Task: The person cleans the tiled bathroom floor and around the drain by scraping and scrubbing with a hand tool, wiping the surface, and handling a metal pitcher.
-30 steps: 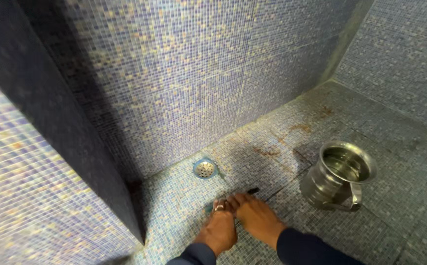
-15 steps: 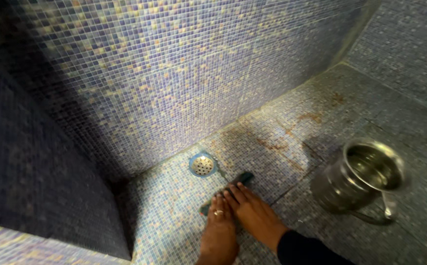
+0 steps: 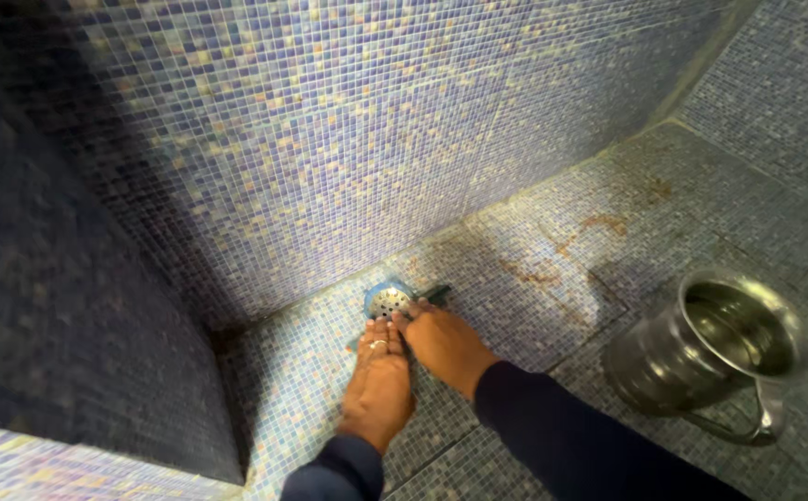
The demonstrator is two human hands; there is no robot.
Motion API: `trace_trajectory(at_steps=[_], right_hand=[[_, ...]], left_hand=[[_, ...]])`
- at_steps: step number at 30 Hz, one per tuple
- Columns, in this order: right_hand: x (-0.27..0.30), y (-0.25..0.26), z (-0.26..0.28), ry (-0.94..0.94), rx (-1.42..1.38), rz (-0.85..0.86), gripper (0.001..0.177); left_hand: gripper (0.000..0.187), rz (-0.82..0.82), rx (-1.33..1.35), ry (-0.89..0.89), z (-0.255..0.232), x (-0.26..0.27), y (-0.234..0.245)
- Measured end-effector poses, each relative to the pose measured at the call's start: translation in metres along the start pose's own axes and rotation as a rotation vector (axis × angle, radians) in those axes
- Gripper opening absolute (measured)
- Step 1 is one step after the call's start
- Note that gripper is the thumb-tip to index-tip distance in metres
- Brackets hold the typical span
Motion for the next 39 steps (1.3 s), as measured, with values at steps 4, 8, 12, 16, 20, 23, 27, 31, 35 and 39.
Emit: trace_trajectory(at_steps=[4,8,12,16,20,23,27,31,35,39], right_hand=[[0.049,0.008,0.003,0.043,-0.01,-0.222,0.043],[0.103,0.009,0.015,0.048,0.096,-0.174,0.051],[0.117,-0.001,0.031,0.077,0.11,-0.01,0.055],[0.1,-0.006,0.037,0.117,0.115,-0.067,0.054],[0.069,-0.002,0.041,0.089,0.082,-0.061,0.056],[0.05,0.009,0.044,0.075,0.077,-0.104,0.046],[0.032,0.035,0.047,0.02,0.083,0.006,0.028],[0.04,0.045,0.081,0.176,0.032,-0.219,0.008],[0.028,0.035,0.135,0.272,-0.168,-0.175,0.015],[0.013,0.021,0.155,0.387,-0.306,-0.084,0.013]], left_hand=[[0.083,-0.037,0.045,-0.032,-0.024,0.021,0.012],[0.073,0.03,-0.028,-0.154,-0.048,0.052,0.006],[0.07,0.059,0.125,-0.126,-0.037,0.067,-0.011],[0.07,0.016,0.149,-0.105,-0.014,0.069,-0.013],[0.079,0.119,-0.037,-0.117,0.001,0.055,-0.013],[0.077,0.03,0.045,-0.05,0.008,0.048,-0.015],[0.075,-0.038,0.036,0.042,0.006,0.054,-0.001],[0.082,-0.261,0.307,0.205,0.004,0.081,0.031],[0.069,-0.55,0.514,0.532,0.013,0.092,0.042],[0.069,-0.701,0.579,0.665,0.039,0.109,0.034]])
Point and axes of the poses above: each hand's wrist, its own x-axis away from the middle knuckle, its own y-axis out of the back of the hand, z = x × y, the point moved 1 cm from there along -x, towards the middle knuckle, and after that the axes turned 6 degrees about -x, right-handed, at the moved point
